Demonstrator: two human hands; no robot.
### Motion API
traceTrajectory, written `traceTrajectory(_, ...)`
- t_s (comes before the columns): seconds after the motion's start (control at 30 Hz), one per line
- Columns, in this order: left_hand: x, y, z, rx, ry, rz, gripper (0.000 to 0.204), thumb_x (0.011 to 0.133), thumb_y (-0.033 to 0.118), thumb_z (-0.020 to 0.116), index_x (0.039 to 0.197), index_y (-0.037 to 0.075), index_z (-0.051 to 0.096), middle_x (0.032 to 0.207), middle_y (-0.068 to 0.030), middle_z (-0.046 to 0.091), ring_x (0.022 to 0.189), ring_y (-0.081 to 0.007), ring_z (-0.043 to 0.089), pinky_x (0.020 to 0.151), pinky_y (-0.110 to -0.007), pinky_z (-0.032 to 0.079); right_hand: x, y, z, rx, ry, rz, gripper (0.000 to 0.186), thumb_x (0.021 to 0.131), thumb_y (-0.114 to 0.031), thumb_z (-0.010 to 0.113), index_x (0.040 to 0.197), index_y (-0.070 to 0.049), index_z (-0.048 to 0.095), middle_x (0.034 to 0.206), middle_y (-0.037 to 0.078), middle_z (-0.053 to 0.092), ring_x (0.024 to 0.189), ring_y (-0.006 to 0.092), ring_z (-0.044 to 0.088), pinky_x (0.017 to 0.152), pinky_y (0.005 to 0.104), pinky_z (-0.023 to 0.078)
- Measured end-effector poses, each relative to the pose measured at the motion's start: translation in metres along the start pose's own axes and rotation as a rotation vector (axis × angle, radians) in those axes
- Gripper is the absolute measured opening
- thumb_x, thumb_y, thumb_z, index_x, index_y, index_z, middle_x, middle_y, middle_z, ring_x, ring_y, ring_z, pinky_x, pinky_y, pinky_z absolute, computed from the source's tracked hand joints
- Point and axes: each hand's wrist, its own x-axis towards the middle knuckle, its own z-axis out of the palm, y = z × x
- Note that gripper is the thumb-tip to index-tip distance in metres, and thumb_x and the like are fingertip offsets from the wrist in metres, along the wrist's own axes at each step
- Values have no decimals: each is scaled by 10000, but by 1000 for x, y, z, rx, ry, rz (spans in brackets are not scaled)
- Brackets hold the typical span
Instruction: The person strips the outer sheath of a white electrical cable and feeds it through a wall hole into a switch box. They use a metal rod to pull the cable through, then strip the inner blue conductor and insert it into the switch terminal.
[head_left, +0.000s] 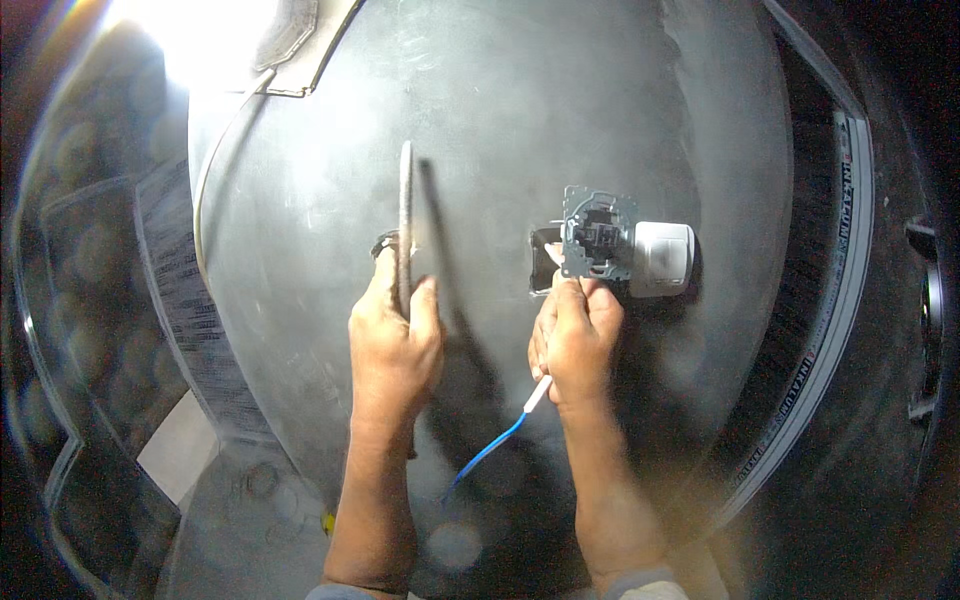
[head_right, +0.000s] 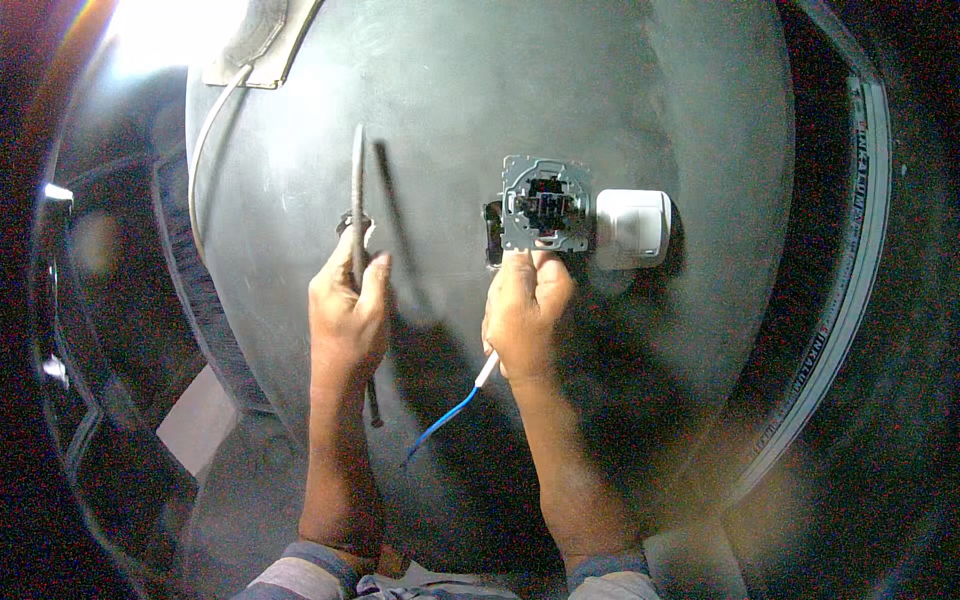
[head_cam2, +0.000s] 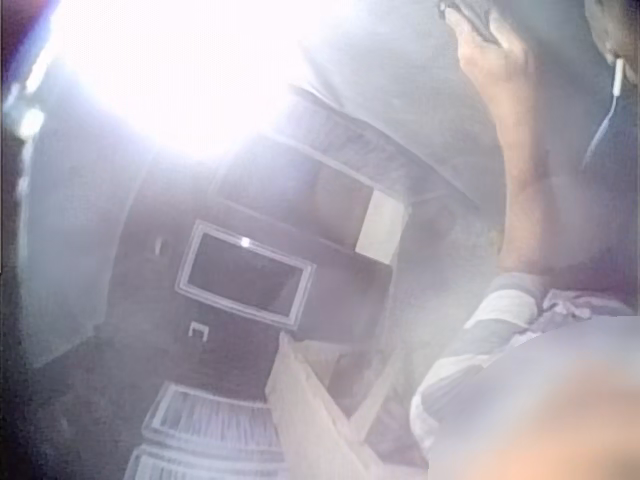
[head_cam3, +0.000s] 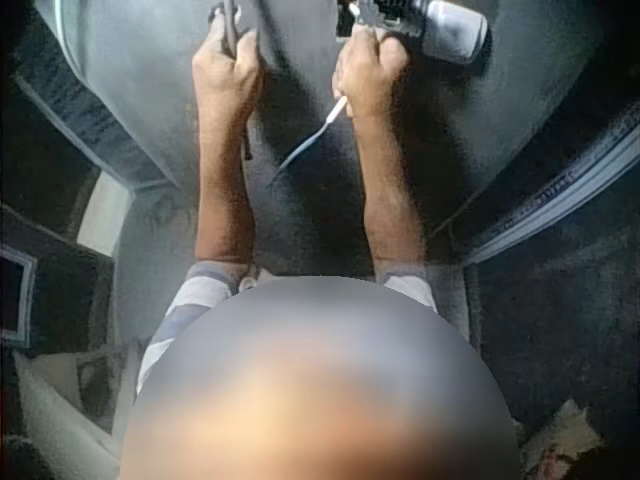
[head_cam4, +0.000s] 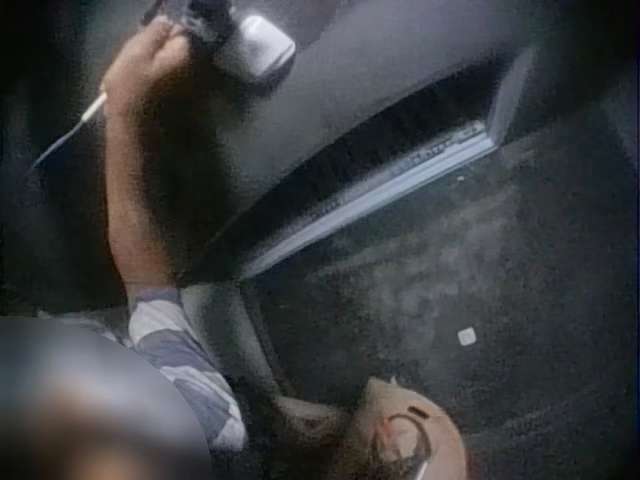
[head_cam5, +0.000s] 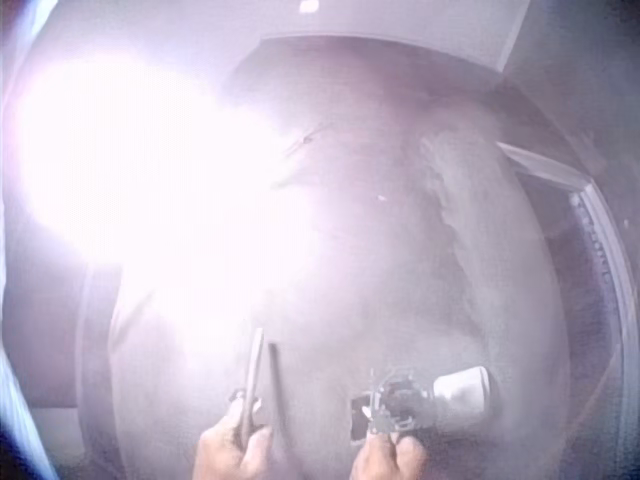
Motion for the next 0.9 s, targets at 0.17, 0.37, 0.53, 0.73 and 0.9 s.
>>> traceTrajectory(0.17, -5, -5, 10, -494, -83, -328, 380, 974, 71, 566, 1331, -46, 506, 729, -1, 552, 580, -79, 542, 523, -233, 451, 8, 1, -3, 48, 16, 59, 376, 1021, -337, 495, 746, -90, 430, 494, 19, 428, 296, 120, 390, 262, 292, 312)
traceTrajectory(0.37, -2, -11, 16, -556, 113, -351, 225, 972, 95, 598, 1164, -9, 653, 650, 44, 522, 526, -28, 462, 464, -194, 363, 29, 20, 4, -328, 197, -273, 286, 1006, -255, 529, 891, 1, 585, 642, 76, 585, 493, 194, 553, 454, 340, 424)
traceTrajectory(0.53, 8, -11, 15, -387, 174, -303, 160, 961, 88, 593, 1028, -3, 707, 638, 32, 561, 525, -24, 469, 467, -204, 344, 25, 26, -1, -239, 138, -226, 219, 1002, -138, 515, 984, 28, 657, 624, 22, 554, 501, 104, 481, 463, 296, 369)
traceTrajectory(0.73, 5, -7, 27, -384, 293, -208, 171, 954, 50, 594, 1043, -59, 691, 668, 15, 590, 557, -48, 521, 495, -214, 399, 16, 19, -27, -220, -43, -143, 338, 1039, -202, 483, 738, -47, 481, 502, -6, 448, 352, 82, 422, 315, 281, 316)
traceTrajectory(0.9, 1, -10, 33, -360, 330, -182, 183, 933, 48, 619, 1050, -76, 684, 709, -9, 623, 606, -65, 566, 536, -221, 438, 15, 14, -33, -123, -151, -81, 364, 1046, -236, 476, 721, -74, 441, 460, 4, 424, 291, 96, 384, 268, 276, 305)
